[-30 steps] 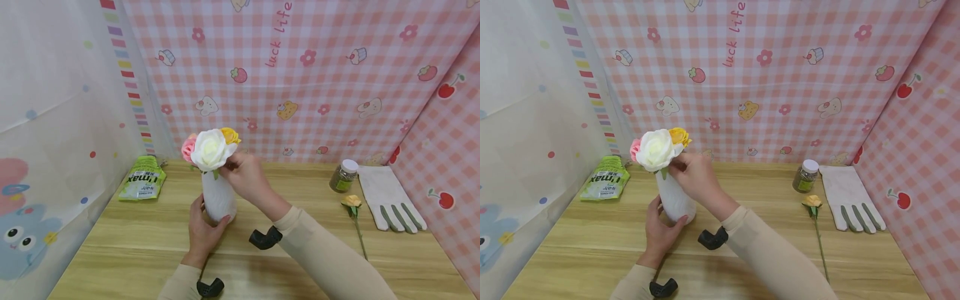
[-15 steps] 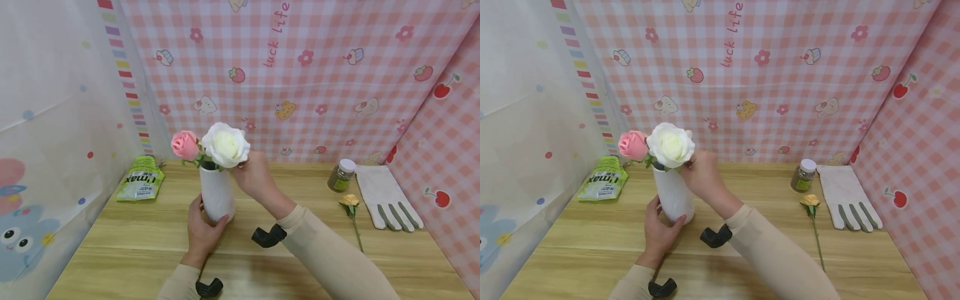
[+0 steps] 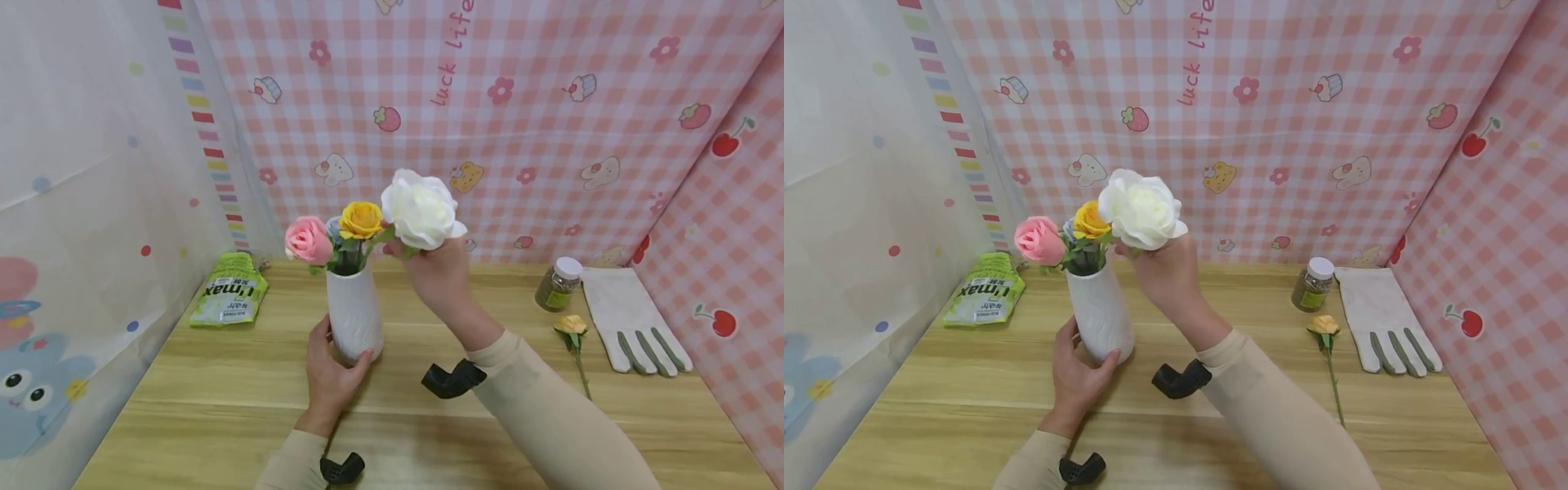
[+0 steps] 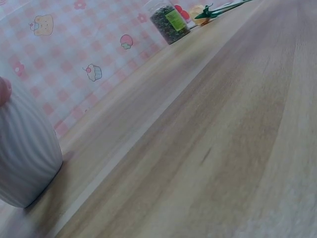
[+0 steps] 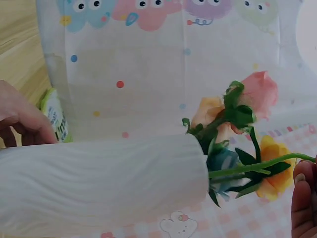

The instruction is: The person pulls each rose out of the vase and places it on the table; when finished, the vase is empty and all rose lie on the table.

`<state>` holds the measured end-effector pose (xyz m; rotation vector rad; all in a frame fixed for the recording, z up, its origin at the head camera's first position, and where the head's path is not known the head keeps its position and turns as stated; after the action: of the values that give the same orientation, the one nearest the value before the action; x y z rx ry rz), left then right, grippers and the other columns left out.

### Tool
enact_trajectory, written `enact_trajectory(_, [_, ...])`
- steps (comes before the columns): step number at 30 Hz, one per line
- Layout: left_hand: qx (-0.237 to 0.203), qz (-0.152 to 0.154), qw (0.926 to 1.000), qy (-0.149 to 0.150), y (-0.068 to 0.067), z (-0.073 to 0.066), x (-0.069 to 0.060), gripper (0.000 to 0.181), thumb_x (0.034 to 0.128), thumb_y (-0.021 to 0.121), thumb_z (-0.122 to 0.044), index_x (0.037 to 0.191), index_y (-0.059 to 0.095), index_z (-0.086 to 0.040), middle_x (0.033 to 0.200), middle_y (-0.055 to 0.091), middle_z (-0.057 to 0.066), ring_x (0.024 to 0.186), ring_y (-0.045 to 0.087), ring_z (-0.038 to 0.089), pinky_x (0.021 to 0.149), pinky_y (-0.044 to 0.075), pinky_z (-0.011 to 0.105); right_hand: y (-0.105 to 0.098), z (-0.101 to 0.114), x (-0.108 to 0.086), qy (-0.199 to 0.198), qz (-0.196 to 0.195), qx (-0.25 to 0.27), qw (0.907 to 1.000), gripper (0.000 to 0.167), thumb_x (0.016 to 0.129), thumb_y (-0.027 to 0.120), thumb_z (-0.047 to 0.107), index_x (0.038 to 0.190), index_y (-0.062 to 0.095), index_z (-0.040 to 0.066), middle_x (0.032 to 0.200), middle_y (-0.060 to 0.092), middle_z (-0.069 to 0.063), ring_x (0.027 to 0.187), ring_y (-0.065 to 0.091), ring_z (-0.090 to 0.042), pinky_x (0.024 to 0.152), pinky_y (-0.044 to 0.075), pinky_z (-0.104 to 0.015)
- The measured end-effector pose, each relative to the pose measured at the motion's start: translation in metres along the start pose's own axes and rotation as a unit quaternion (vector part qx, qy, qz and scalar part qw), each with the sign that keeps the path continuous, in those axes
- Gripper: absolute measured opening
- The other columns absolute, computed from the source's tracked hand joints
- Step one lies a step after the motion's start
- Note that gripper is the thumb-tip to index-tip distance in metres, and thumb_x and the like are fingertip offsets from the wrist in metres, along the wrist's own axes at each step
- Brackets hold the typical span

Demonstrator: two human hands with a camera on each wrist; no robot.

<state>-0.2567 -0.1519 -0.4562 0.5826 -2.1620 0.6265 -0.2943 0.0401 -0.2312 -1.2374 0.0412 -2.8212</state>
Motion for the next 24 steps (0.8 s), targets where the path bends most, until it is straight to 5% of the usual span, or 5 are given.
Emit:
enact_trajectory(8, [0.000,0.008,0.9999,-0.012,0.001,0.001,0.000,0.087,0.0634,0.084,-0.026,0.136,0.045,0.003,0.119,0.055,0.018,0.104,0.053,0.029,0.084,0.045,0.040,-0.016,0.010,0.007,-0.010,-0.013,0.013,0.9998,0.023,0.084,0.068,-0.005,0.106,0.061,-0.005,0.093,0.067,-0.017,0.078,0.067,-0.016,0.068,0.057,-0.035])
enact_trajectory(14, [0.002,0.012,0.9998,-0.013,0.001,0.001,0.000,0.088,0.0639,0.084,-0.027,0.137,0.044,0.002,0.120,0.054,0.018,0.105,0.053,0.029,0.084,0.045,0.040,-0.015,0.022,0.004,0.034,-0.007,-0.035,0.9988,0.026,0.082,0.070,-0.004,0.108,0.063,-0.005,0.096,0.068,-0.015,0.080,0.062,-0.013,0.070,0.054,-0.031])
enact_trajectory(21, [-0.001,0.011,0.9999,-0.009,0.000,0.001,0.000,0.088,0.0638,0.083,-0.027,0.137,0.044,0.002,0.120,0.054,0.018,0.104,0.053,0.029,0.083,0.045,0.040,-0.007,-0.015,0.000,0.024,0.001,-0.052,0.9984,0.034,0.077,0.080,0.010,0.108,0.067,0.002,0.102,0.069,-0.007,0.094,0.064,-0.013,0.080,0.054,-0.032])
enact_trajectory(24, [0.000,0.012,0.9999,-0.006,0.001,-0.001,0.001,0.088,0.0641,0.083,-0.027,0.137,0.044,0.003,0.120,0.054,0.018,0.104,0.053,0.030,0.083,0.045,0.041,-0.004,-0.013,0.002,0.007,0.000,-0.045,0.9989,0.034,0.078,0.080,0.010,0.107,0.065,0.002,0.096,0.068,-0.008,0.087,0.062,-0.013,0.074,0.053,-0.030])
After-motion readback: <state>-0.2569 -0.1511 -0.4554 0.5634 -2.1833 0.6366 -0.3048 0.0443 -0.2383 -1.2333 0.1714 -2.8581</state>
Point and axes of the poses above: each hand's wrist, its own x-axis towards the middle knuckle, its own y-axis out of the palm, z = x × y, the point moved 10 cm from there along x, towards the middle knuckle
